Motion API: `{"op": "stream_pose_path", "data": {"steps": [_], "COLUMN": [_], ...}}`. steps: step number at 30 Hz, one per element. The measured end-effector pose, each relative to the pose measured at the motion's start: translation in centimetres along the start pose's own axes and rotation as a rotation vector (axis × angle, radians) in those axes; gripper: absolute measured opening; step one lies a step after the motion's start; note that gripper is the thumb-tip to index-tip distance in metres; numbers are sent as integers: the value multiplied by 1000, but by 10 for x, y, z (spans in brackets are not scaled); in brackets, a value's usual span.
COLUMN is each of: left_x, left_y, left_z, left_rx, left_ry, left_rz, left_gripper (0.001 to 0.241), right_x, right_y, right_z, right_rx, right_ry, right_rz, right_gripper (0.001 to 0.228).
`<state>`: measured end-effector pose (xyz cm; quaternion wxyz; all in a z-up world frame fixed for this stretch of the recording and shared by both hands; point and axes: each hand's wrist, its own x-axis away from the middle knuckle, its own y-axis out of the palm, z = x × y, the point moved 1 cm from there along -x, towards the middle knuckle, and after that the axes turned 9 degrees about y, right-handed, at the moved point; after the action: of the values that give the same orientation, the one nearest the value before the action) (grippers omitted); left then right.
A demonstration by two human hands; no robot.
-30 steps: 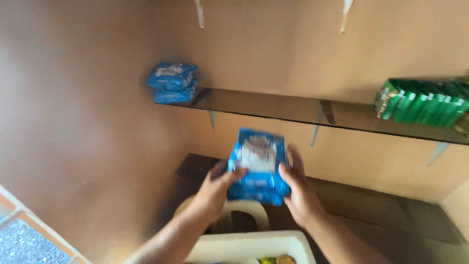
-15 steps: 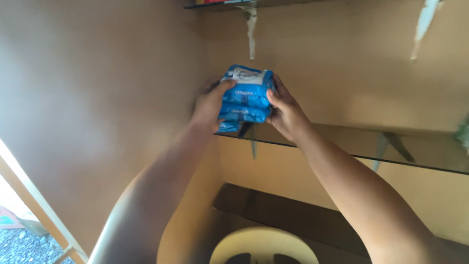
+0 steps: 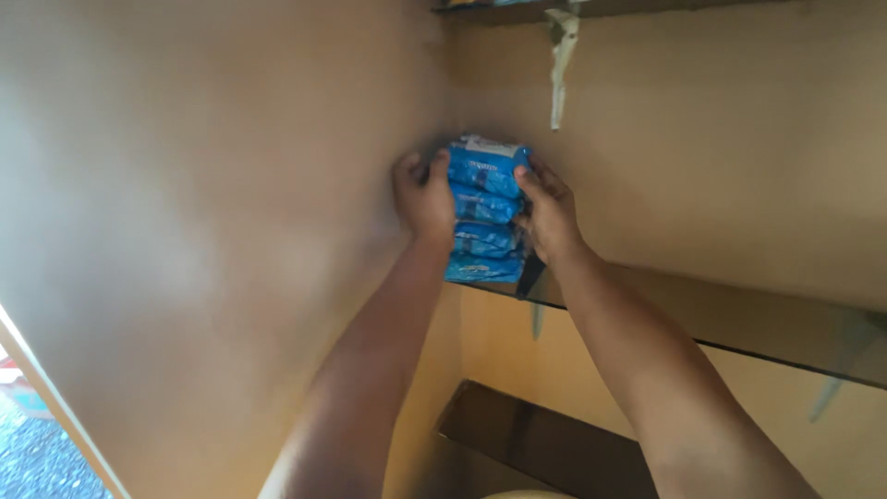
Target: Take various drink and coffee sachets from a bin and organize them neatly on glass shelves.
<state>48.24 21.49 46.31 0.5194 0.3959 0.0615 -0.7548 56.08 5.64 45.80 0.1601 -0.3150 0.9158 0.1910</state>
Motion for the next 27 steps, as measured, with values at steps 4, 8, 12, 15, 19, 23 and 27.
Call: {"op": "stream_pose_path", "data": {"steps": [4,8,12,15,19,23,27], "left_x": [40,96,109,108,106,103,108], "left_y": [-8,-22,-15,-23,-29,-23,-31], "left_z": [-54,-51,-67,-53,-52,-58,-23], "left_rx": [75,-207,-116,-201,-358,-368,-390], "left_ry": [149,220,-32,16,4,-10,-37], "left_rz": [58,50,-101,-142,-231,-255,-253], "left_gripper": [57,63,81,79,85,92,105], "right_x": [-8,-6,3,-4,-7,-11,-4], "right_y": [-6,2,8,4,9,4,10], "right_z": [22,16,9,20,29,42,46], "right_rx": [-19,7,94,365,588,481,334], "right_ry": [10,62,-10,-103,-156,-104,-26], "right_rz": [25,59,43,77,144,173,201], "right_gripper": [81,82,79,77,88,90,96]}}
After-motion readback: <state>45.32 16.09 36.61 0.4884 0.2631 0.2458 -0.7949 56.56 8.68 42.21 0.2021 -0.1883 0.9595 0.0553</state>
